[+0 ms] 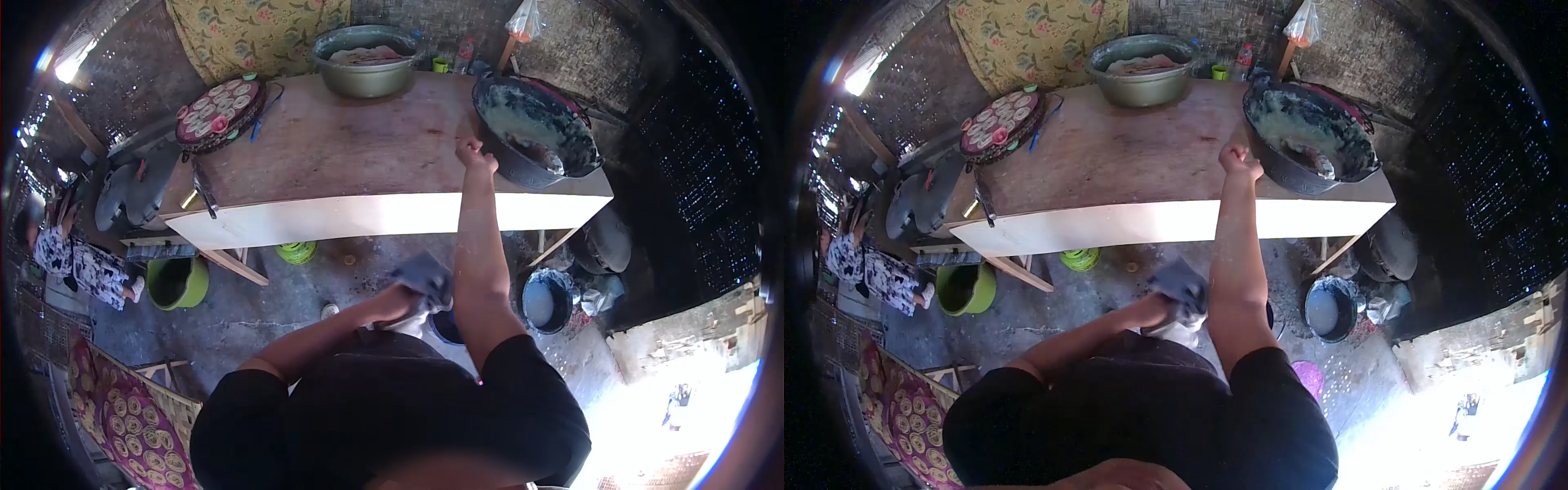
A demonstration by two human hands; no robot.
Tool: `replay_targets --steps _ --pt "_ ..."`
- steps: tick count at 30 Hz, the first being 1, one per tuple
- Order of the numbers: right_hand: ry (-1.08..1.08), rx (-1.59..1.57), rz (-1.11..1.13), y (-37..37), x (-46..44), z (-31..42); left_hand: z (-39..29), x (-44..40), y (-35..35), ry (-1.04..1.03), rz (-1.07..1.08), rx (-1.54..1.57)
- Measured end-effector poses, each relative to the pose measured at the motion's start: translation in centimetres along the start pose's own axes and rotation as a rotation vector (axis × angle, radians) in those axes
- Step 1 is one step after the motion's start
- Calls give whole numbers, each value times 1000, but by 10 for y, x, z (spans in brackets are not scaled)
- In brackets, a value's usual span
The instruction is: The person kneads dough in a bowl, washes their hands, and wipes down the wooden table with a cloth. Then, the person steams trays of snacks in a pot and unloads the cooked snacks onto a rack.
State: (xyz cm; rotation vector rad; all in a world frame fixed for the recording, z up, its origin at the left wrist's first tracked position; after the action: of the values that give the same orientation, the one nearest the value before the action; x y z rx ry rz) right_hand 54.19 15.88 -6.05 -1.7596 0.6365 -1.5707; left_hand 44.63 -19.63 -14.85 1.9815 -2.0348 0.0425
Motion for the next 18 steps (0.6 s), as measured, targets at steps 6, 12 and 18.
replay_targets --steps 6,12,18 --pt "109 109 238 -34 52 19 -113 23 -8 -416 -296 433" --pt "146 128 334 -40 76 22 -120 40 -28 -410 -240 393" --pt "273 207 492 -25 131 46 -77 53 -6 285 294 -334"
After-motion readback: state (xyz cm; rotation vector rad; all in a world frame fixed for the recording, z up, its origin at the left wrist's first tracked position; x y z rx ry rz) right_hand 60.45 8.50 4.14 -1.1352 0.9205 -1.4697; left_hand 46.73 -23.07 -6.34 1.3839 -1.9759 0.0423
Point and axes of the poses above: each hand's wrist, its own x-axis away from the middle knuckle, its own y-axis out of the back of the hand, z = x × y, the point moved 2 cm from there along -x, towards the middle knuckle, and after that the axes turned 14 degrees about -z, right-handed, at the moved point
